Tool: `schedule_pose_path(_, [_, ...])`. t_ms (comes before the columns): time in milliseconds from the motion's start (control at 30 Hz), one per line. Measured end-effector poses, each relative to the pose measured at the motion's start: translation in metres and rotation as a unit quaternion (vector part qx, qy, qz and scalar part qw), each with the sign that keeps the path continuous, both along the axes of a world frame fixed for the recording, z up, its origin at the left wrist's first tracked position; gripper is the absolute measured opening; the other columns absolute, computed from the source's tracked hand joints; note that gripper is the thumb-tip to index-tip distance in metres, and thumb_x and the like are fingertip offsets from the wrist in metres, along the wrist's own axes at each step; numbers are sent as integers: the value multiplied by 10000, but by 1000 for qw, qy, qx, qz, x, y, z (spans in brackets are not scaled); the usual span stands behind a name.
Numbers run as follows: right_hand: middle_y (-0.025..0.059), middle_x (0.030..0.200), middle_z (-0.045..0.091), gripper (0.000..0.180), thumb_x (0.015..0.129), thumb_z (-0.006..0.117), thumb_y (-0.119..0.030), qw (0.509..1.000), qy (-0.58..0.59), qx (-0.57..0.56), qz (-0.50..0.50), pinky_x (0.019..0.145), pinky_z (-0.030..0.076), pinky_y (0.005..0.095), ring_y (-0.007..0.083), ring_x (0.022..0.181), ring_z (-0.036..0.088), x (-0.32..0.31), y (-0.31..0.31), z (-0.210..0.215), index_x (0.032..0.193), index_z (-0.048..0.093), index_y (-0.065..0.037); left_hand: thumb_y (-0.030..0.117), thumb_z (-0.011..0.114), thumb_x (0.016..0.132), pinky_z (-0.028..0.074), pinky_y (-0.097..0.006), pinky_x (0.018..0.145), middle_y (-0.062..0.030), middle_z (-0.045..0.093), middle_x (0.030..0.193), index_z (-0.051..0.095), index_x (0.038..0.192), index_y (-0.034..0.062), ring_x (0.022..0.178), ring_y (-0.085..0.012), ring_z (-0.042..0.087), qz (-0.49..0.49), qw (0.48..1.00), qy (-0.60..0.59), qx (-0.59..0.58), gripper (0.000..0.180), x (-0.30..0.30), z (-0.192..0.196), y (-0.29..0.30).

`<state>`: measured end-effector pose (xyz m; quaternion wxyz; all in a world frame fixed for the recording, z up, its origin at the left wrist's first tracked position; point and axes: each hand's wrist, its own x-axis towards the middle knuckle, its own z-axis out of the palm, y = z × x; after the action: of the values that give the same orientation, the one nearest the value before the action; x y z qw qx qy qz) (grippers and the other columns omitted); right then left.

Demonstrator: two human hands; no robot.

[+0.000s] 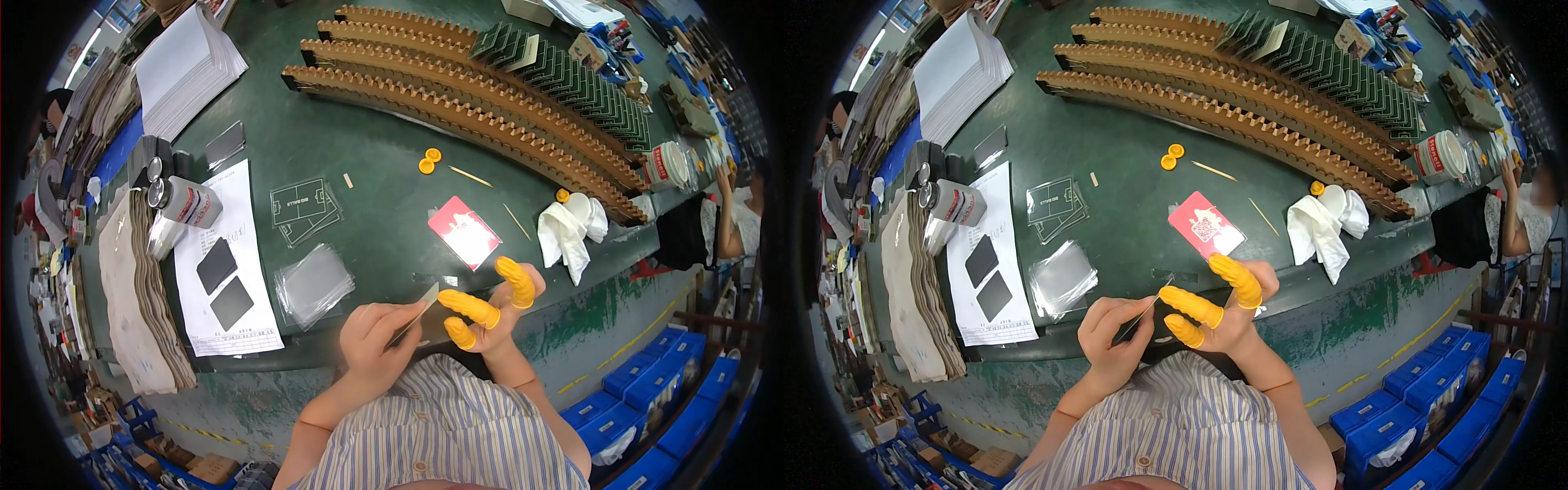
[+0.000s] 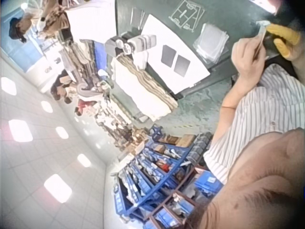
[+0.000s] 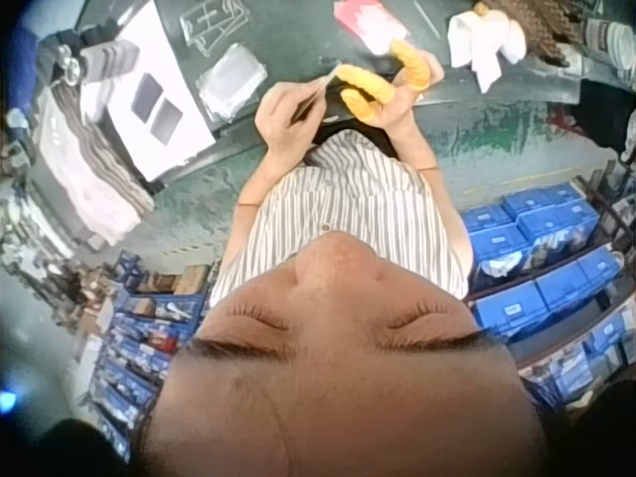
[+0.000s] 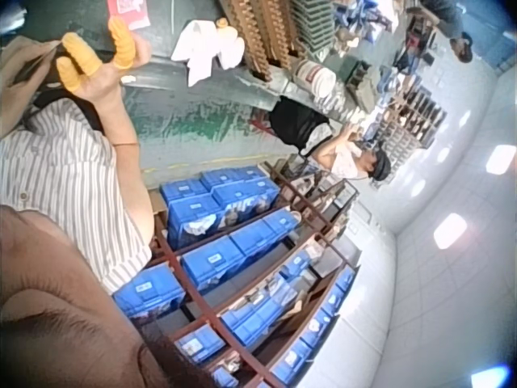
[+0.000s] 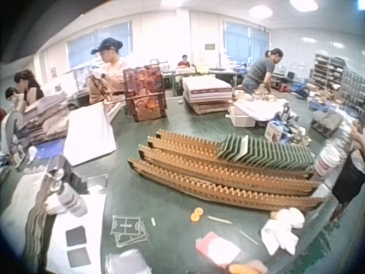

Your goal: The person wipes the surface of a small rectangular electronic component with a white cloth while wearing yellow finger cots. They repeatedly turn the component over to clean different sides and edges, then place it on the table and pick up another component to continue the process.

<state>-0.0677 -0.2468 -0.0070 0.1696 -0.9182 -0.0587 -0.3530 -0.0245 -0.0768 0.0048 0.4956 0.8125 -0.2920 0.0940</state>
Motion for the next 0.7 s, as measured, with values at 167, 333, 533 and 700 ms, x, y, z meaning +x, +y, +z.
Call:
schedule_pose_path(167, [126, 1084, 382, 312, 777, 565, -486, 995, -41, 90, 31, 767, 323, 392, 280, 957, 330, 3, 9, -5, 933, 676, -239, -101, 688, 628, 450, -250, 580, -78, 596, 741, 645, 876, 14, 642, -181, 577, 3, 1000, -3, -3, 276, 0, 0, 0])
schedule_pose_path(333, [28, 1132, 431, 238, 740, 622, -456, 996, -32, 78, -15, 794, 320, 348, 242, 996, 332, 3, 9, -4, 898, 699, -295, -106, 685, 631, 450, -248, 575, -79, 592, 741, 642, 877, 13, 639, -178, 576, 3, 1000, -3, 2, 277, 0, -1, 2])
schedule_pose_path(533, [53, 1150, 426, 258, 758, 608, -452, 990, -19, 138, -13, 837, 303, 347, 254, 996, 322, 3, 9, -3, 902, 712, -264, -111, 682, 637, 450, -237, 577, -79, 589, 739, 640, 873, 10, 639, -169, 576, 4, 1000, 10, -12, 269, -1, -2, 1])
schedule_pose_path(700, [66, 1181, 409, 268, 748, 616, -447, 991, -18, 128, 35, 848, 302, 350, 255, 1024, 312, 4, 6, -4, 914, 712, -262, -107, 680, 651, 449, -239, 589, -80, 590, 748, 635, 859, 5, 653, -167, 574, 3, 999, 31, -27, 240, -1, -2, 1])
